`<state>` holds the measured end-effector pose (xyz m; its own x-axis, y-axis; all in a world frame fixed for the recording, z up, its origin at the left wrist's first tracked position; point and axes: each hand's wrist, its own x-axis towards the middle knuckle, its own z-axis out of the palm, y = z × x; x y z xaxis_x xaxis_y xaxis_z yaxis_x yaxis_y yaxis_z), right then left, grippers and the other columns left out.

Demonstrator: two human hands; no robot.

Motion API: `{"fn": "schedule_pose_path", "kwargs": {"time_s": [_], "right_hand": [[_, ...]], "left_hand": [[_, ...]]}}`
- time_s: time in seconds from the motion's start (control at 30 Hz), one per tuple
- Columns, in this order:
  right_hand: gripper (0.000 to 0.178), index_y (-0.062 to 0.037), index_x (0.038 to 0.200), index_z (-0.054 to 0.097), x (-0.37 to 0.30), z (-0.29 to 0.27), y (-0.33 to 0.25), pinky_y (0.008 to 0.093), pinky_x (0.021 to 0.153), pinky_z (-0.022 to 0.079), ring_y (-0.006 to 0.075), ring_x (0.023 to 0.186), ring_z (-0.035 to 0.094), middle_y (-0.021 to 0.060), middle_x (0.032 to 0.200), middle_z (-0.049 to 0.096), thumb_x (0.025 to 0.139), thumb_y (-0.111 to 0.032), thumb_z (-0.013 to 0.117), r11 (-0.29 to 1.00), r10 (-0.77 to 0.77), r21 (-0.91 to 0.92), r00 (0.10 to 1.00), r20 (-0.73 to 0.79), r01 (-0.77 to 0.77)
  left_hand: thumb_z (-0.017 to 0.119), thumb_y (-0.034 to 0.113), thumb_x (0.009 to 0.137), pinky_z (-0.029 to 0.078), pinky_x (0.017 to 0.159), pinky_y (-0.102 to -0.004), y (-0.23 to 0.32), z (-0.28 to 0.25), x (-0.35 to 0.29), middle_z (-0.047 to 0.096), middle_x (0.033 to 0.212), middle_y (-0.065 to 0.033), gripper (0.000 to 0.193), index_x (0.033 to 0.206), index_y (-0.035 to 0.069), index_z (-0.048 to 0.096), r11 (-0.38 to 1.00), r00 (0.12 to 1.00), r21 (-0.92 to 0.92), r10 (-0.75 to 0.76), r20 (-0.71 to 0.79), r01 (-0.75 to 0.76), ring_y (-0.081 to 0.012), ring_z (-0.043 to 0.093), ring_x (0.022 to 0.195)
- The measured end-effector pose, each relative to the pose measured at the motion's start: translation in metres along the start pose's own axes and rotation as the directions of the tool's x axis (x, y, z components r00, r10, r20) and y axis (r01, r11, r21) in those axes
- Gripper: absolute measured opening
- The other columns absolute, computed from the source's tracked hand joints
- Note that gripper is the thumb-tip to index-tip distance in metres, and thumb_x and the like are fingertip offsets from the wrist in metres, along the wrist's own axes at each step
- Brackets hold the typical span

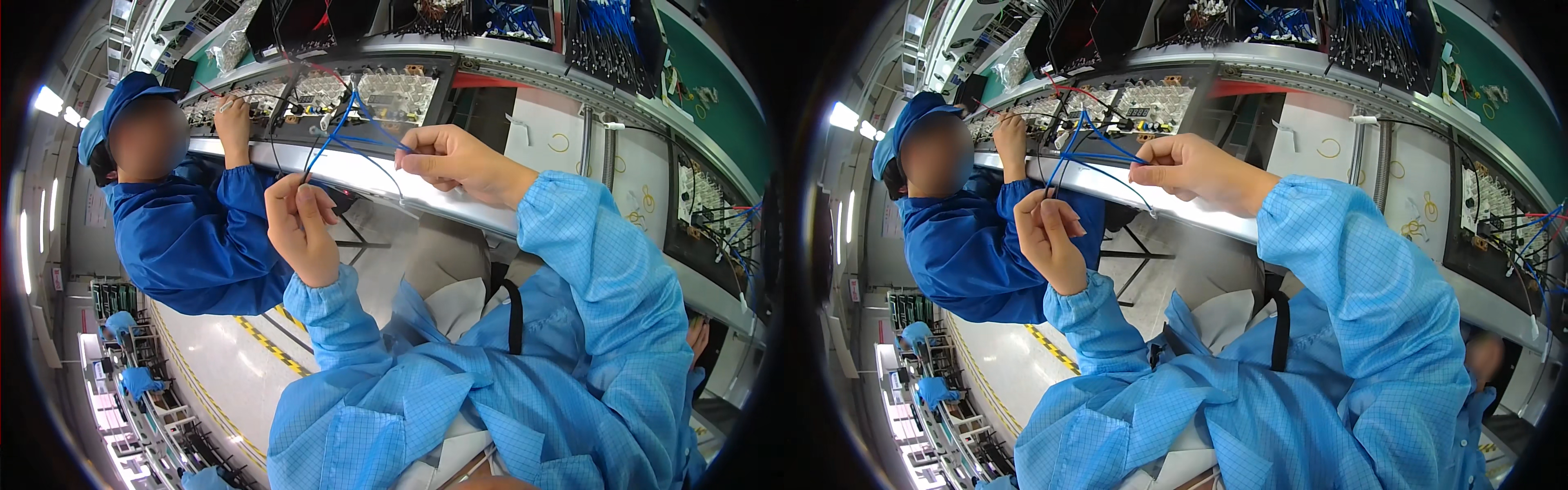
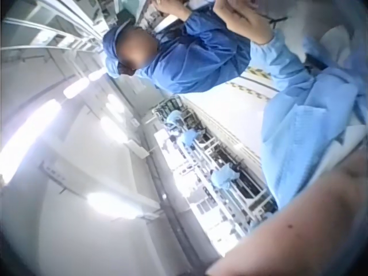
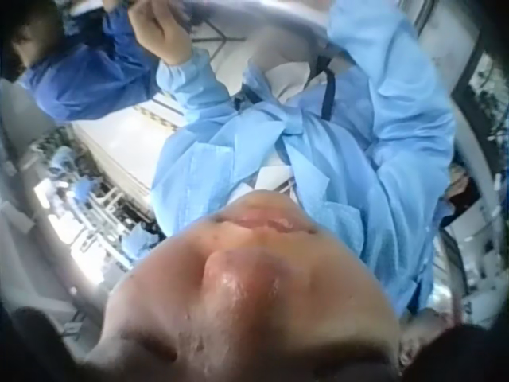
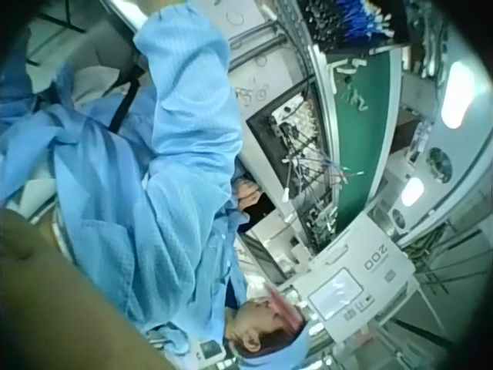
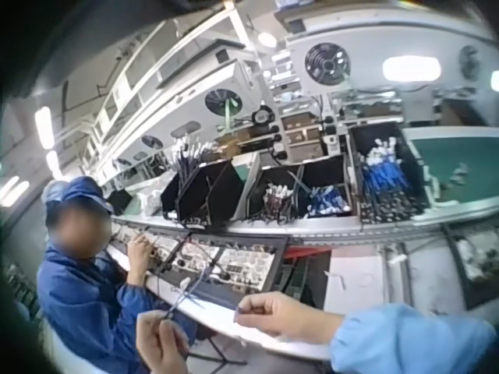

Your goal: Connecting multiple wires to the connectors on electronic circuit boards.

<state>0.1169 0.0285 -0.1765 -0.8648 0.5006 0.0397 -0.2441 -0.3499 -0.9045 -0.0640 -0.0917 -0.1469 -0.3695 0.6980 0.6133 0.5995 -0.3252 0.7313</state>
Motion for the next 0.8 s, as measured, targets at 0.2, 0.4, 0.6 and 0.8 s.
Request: {"fn": "schedule_pose_path", "kwargs": {"time_s": [0.2,0.4,0.6,0.8], "right_hand": [[0.036,0.0,0.108,0.063,0.005,0.0,-0.006,0.0192,0.053,0.03,0.0034,0.057,0.038,-0.0043,0.066,0.049,0.095,-0.033,0.056,0.976,-0.191,-0.121,0.979,-0.069,0.182],[0.037,-0.0022,0.11,0.063,0.008,-0.002,0.006,0.021,0.061,0.036,0.0042,0.06,0.041,-0.0022,0.07,0.055,0.097,-0.035,0.051,0.943,-0.323,-0.172,0.909,-0.264,0.285],[0.03,-0.0015,0.097,0.065,0.006,-0.008,-0.01,0.0208,0.056,0.03,0.0038,0.057,0.036,-0.0044,0.062,0.044,0.098,-0.027,0.048,0.946,-0.281,-0.226,0.934,-0.222,0.232],[0.031,-0.002,0.084,0.062,0.0,-0.003,-0.011,0.022,0.048,0.02,0.0032,0.051,0.026,-0.0073,0.056,0.033,0.097,-0.027,0.049,0.961,-0.27,-0.102,0.948,-0.17,0.255]], "left_hand": [[0.046,0.009,0.098,0.033,0.046,-0.017,0.003,0.0,0.001,0.053,0.065,-0.0039,0.011,0.102,0.0,0.05,0.996,0.995,-0.047,0.07,-0.077,-0.073,-0.0044,0.044,0.051],[0.047,0.007,0.097,0.032,0.046,-0.0172,-0.003,-0.003,0.0,0.053,0.065,-0.0035,0.01,0.102,-0.001,0.052,0.999,0.998,0.0,0.054,-0.01,-0.054,-0.0041,0.043,0.051],[0.052,0.0,0.092,0.035,0.049,-0.0169,0.002,0.001,0.001,0.058,0.065,-0.0035,0.011,0.1,-0.002,0.059,0.996,0.991,0.086,-0.04,0.128,0.029,-0.0039,0.049,0.054],[0.06,-0.002,0.087,0.035,0.05,-0.0176,0.005,0.001,0.005,0.055,0.06,-0.0013,0.014,0.098,-0.001,0.066,0.982,0.98,0.19,-0.018,0.2,-0.021,-0.0038,0.05,0.054]]}}
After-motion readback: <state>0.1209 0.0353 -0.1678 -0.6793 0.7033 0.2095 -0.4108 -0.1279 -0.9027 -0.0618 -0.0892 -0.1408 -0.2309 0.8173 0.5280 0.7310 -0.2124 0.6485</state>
